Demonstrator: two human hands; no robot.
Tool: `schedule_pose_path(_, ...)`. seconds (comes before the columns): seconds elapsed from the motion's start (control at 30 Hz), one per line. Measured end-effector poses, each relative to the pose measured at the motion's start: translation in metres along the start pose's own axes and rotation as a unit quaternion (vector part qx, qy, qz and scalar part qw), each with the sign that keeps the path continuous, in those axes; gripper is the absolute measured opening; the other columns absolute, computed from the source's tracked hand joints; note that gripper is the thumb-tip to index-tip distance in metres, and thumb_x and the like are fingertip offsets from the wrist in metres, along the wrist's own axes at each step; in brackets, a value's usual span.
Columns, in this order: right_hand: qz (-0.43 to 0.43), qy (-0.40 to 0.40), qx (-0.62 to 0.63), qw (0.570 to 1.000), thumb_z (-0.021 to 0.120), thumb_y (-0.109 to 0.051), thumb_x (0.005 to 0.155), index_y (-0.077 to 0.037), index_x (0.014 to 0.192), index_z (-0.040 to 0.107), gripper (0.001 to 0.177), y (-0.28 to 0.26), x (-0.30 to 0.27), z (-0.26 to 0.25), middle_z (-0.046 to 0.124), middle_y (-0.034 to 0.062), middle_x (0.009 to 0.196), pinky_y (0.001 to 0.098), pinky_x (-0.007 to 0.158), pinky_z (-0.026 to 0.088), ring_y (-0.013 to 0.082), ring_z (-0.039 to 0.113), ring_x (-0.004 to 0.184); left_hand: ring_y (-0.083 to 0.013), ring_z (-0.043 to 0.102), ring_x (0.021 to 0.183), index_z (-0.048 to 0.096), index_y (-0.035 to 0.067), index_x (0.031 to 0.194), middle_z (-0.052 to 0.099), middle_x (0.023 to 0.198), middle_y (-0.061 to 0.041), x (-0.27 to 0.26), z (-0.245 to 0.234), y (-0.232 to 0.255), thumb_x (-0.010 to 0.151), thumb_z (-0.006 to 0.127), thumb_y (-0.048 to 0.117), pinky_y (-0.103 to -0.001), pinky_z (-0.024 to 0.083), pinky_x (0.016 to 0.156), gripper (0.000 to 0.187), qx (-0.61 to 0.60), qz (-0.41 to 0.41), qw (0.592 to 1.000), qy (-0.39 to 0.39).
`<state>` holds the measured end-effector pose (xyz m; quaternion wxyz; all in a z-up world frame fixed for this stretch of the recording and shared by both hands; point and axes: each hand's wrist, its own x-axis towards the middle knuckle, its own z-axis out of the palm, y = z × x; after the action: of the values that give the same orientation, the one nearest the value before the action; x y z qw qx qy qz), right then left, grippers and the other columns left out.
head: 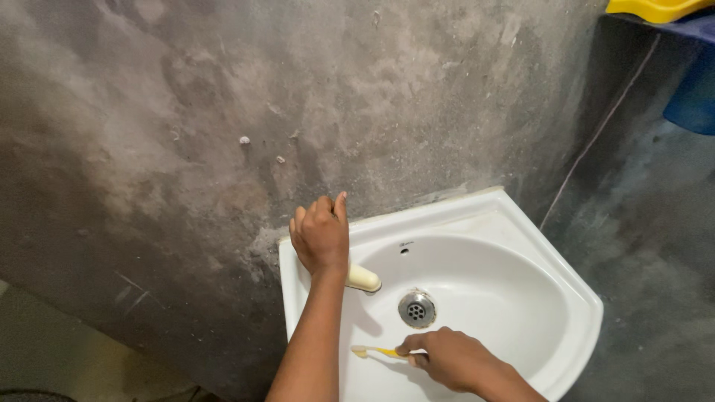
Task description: The person cleans a sink and faucet by hand using a toothbrush.
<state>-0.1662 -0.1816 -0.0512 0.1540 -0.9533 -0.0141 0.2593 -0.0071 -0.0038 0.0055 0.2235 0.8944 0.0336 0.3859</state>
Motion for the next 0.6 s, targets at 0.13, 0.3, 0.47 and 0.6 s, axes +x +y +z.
schedule_pose_path(0.13,0.048,0.08,-0.029,0.995,0.057,-0.02,0.097,-0.043,0.128,0.069,0.04,0.009,0.016,-0.015,0.075,0.0026,0.111,0.0407,0.087,0.057,0.025,0.073,0.1,-0.0234,0.058,0.073,0.066,0.012,0.071,0.069,0.072,-0.001,-0.001,-0.001,-0.002,0.097,0.067,0.04,-0.04,0.049,0.076,0.039,-0.013,0.016,0.999,0.025)
schedule_pose_path(0.3,0.069,0.048,-0.018,0.996,0.057,-0.031,0.1,-0.041,0.129,0.068,0.033,0.023,0.004,-0.038,0.075,0.0029,0.111,0.0402,0.089,0.056,0.0248,0.072,0.101,-0.0241,0.058,0.074,0.066,0.011,0.07,0.07,0.072,-0.002,-0.002,0.003,-0.002,0.097,0.068,0.04,-0.04,0.05,0.076,0.04,-0.025,0.01,0.999,0.027)
schedule_pose_path(0.47,-0.063,0.16,0.109,0.979,0.064,-0.025,0.093,-0.024,0.126,0.071,0.034,0.073,0.025,-0.047,0.076,0.0016,0.115,0.0364,0.092,0.053,0.0209,0.072,0.103,-0.0238,0.059,0.072,0.067,0.011,0.071,0.069,0.07,-0.002,-0.001,0.006,-0.004,0.096,0.069,0.041,-0.04,0.05,0.074,0.039,-0.026,0.024,0.998,0.06)
schedule_pose_path(0.6,-0.069,0.274,0.253,0.925,0.064,-0.022,0.094,-0.012,0.115,0.076,0.027,0.141,0.043,-0.072,0.078,0.0012,0.113,0.0327,0.09,0.056,0.0179,0.072,0.099,-0.0235,0.058,0.066,0.067,0.011,0.067,0.067,0.065,-0.003,0.0,0.007,-0.004,0.096,0.067,0.046,-0.04,0.05,0.069,0.046,-0.023,0.014,0.999,0.045)
